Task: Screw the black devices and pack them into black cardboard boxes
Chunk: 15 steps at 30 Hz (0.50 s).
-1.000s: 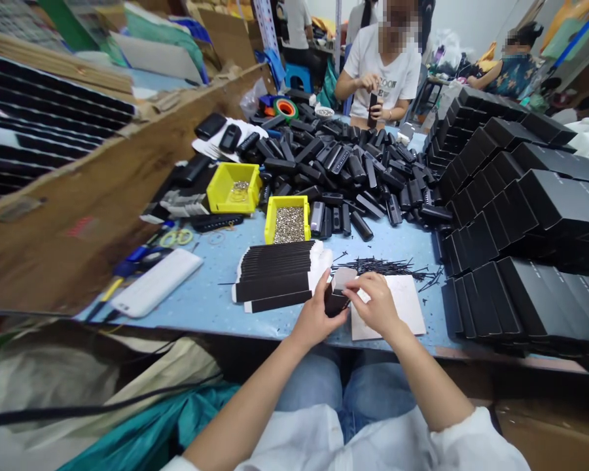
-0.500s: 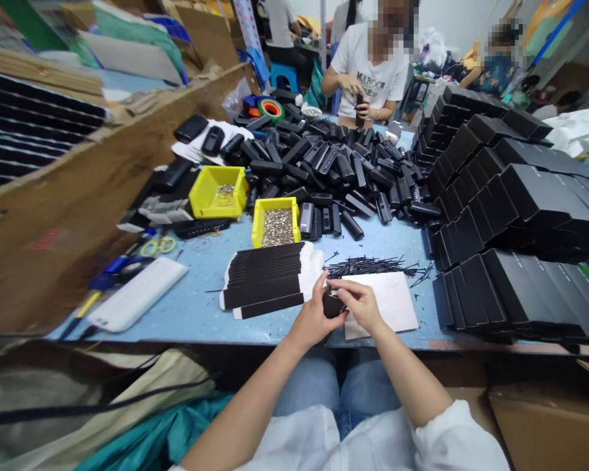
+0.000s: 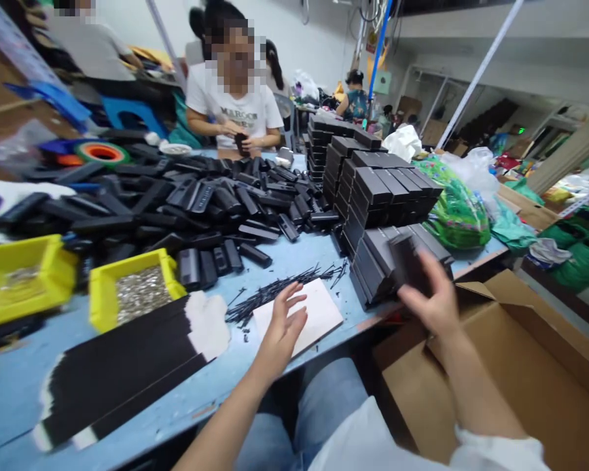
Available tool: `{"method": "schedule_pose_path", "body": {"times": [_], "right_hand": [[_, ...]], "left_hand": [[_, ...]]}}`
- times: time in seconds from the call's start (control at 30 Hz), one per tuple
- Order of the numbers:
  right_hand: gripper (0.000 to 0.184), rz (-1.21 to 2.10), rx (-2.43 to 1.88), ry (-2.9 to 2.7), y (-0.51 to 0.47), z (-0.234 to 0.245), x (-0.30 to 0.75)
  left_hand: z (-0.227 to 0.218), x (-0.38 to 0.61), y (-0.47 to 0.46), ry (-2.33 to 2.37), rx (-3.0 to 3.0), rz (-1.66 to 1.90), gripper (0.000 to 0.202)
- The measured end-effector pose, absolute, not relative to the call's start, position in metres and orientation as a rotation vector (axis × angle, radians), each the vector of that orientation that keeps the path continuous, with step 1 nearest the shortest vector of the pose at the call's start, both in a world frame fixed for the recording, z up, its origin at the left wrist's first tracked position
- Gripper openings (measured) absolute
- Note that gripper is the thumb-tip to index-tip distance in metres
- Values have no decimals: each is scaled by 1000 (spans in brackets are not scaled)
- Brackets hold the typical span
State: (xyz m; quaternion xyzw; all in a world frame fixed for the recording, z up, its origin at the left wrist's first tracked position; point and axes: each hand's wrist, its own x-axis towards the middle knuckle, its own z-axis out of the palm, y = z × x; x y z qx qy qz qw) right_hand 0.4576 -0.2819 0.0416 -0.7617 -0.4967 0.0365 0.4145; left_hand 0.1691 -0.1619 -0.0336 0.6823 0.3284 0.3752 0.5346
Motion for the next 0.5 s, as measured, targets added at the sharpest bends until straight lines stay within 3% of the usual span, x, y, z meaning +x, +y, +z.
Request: {"method": "schedule_pose_path", "body": {"times": [0.1, 0.2, 0.3, 0.5], "right_hand": [[94, -51, -2081, -898, -285, 80, 592], [96, 230, -2211, -887, -268, 77, 659], [98, 412, -2269, -989, -251, 52, 660], [89, 362, -2315, -969, -239, 39, 652]], "left_hand": [[-16, 230, -147, 752, 1712, 799, 54], [-3, 304, -143, 706, 1687, 798, 71], [4, 361, -150, 826, 1592, 711, 80], [-2, 382, -160, 892, 1584, 727, 81]]}}
